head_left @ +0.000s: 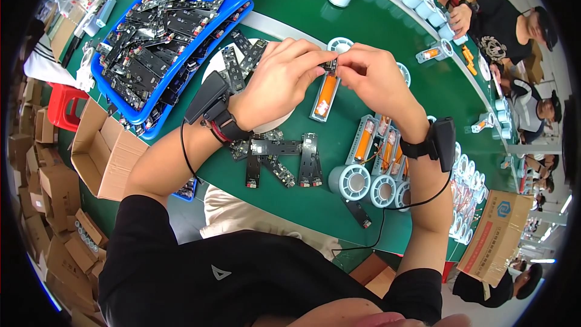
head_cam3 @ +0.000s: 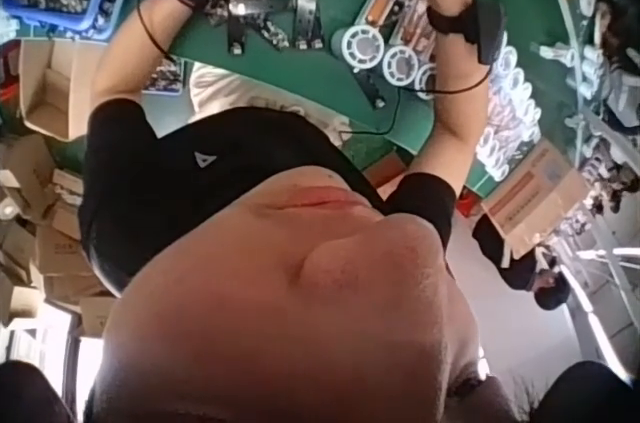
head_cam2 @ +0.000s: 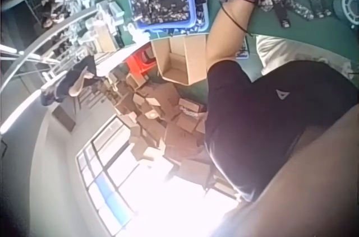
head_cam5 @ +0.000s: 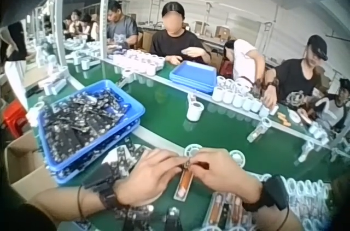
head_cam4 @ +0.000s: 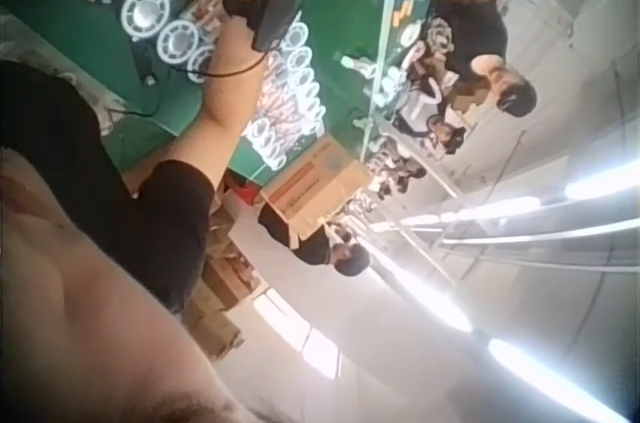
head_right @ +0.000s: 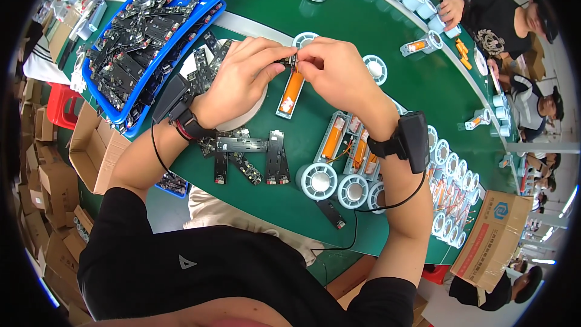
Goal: The person applies tape to a fan assembly, moves a tray of circuit boards, and connects a wire from the fan to a circuit board. After repeating the connection with another unit, the person moves the tray back.
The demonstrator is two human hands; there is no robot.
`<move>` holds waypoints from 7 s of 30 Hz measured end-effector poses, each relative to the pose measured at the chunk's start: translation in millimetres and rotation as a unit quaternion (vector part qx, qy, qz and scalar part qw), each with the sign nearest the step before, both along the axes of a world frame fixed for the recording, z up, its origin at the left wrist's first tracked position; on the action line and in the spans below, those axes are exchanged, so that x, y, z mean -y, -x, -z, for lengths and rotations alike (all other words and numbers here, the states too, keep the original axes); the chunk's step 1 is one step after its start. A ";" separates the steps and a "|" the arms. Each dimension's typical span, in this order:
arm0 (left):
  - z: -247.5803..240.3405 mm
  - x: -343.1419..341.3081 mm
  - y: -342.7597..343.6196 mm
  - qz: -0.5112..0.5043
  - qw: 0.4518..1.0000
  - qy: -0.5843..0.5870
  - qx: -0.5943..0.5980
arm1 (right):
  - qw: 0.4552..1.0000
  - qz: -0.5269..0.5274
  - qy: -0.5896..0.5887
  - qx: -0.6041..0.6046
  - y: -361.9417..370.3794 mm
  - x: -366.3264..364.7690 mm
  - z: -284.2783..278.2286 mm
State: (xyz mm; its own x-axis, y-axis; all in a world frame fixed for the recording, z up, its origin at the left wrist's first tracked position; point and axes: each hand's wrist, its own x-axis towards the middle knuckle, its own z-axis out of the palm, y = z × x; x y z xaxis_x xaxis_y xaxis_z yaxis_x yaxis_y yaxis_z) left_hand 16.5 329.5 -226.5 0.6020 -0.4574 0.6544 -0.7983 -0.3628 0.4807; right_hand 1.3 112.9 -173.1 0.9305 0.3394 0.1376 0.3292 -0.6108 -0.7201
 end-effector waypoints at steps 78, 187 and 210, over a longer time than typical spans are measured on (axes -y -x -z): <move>-2.4 -16.4 -30.3 0.169 0.972 -0.009 -0.165 | 0.876 0.118 -0.277 -0.376 10.9 -9.9 10.9; -8.2 13.1 16.6 0.109 0.749 0.116 -0.643 | 0.947 0.024 0.258 0.191 17.5 -4.4 13.5; -7.6 25.0 22.9 0.057 0.686 0.328 -0.647 | 0.961 0.050 0.215 0.164 4.1 -10.3 24.5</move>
